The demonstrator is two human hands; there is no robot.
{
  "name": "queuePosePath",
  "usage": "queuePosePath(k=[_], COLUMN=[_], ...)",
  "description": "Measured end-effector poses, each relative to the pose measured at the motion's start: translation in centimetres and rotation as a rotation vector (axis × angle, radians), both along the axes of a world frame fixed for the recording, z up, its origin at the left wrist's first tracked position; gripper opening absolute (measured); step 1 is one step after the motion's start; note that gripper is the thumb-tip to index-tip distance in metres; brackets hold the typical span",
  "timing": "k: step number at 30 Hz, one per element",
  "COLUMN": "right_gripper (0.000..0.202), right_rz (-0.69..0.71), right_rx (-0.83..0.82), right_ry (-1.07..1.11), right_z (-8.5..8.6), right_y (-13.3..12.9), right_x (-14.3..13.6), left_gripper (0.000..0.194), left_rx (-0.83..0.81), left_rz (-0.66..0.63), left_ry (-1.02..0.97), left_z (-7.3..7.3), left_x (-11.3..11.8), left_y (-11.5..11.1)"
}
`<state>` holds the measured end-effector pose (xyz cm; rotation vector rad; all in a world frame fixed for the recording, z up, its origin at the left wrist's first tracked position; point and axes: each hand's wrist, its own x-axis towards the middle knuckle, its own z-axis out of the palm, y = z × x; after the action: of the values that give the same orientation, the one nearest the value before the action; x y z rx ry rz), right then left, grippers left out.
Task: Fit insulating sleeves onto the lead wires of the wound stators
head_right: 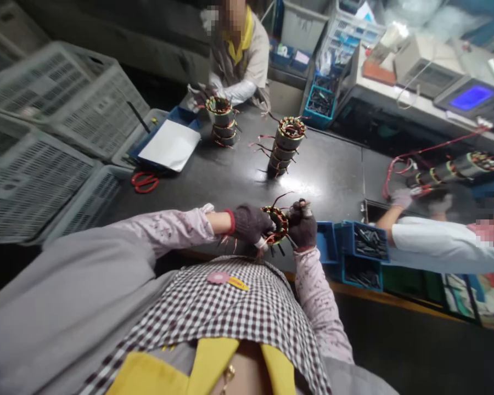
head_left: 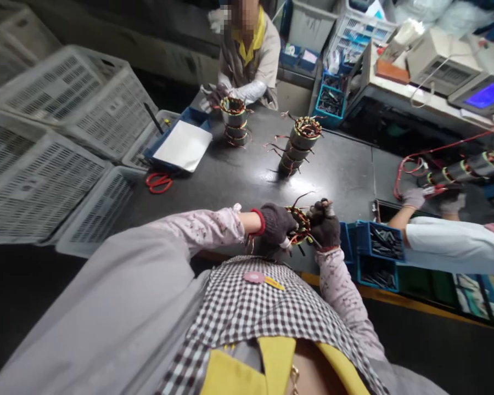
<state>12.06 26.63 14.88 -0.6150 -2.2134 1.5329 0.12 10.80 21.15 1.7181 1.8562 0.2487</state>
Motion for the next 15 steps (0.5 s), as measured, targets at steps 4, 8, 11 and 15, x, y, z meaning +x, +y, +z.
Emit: queuePosePath(k=[4, 8, 11, 15], right_gripper=[0.053, 0.036, 0.028, 0.028], right_rz=[-0.182, -0.173, -0.164, -0.143], right_rx=[-0.237, -0.142, 0.044, 0.145], right_ry=[0.088, 0.014, -0.038, -0.035], right_z=[1.1, 2.0, 1.8, 1.3], right_y=[-1.2, -3.7, -4.6, -4.7], right_x=[2.2, 4.4, 4.5, 3.8], left_gripper=[0.026, 0.022, 0.033, 0.037], left_rx=[-0.072, -0.026, 0.078, 0.096], left_rz=[0.018, 0.087, 0.137, 0.178], left_ry=[-0.008, 0.008, -0.028, -0.087], left_z=[0.6, 0.2, -0.2, -0.4], left_x=[0.5, 1.8, 2.3, 2.3], left_y=[0.5, -1.0, -1.9, -2.3])
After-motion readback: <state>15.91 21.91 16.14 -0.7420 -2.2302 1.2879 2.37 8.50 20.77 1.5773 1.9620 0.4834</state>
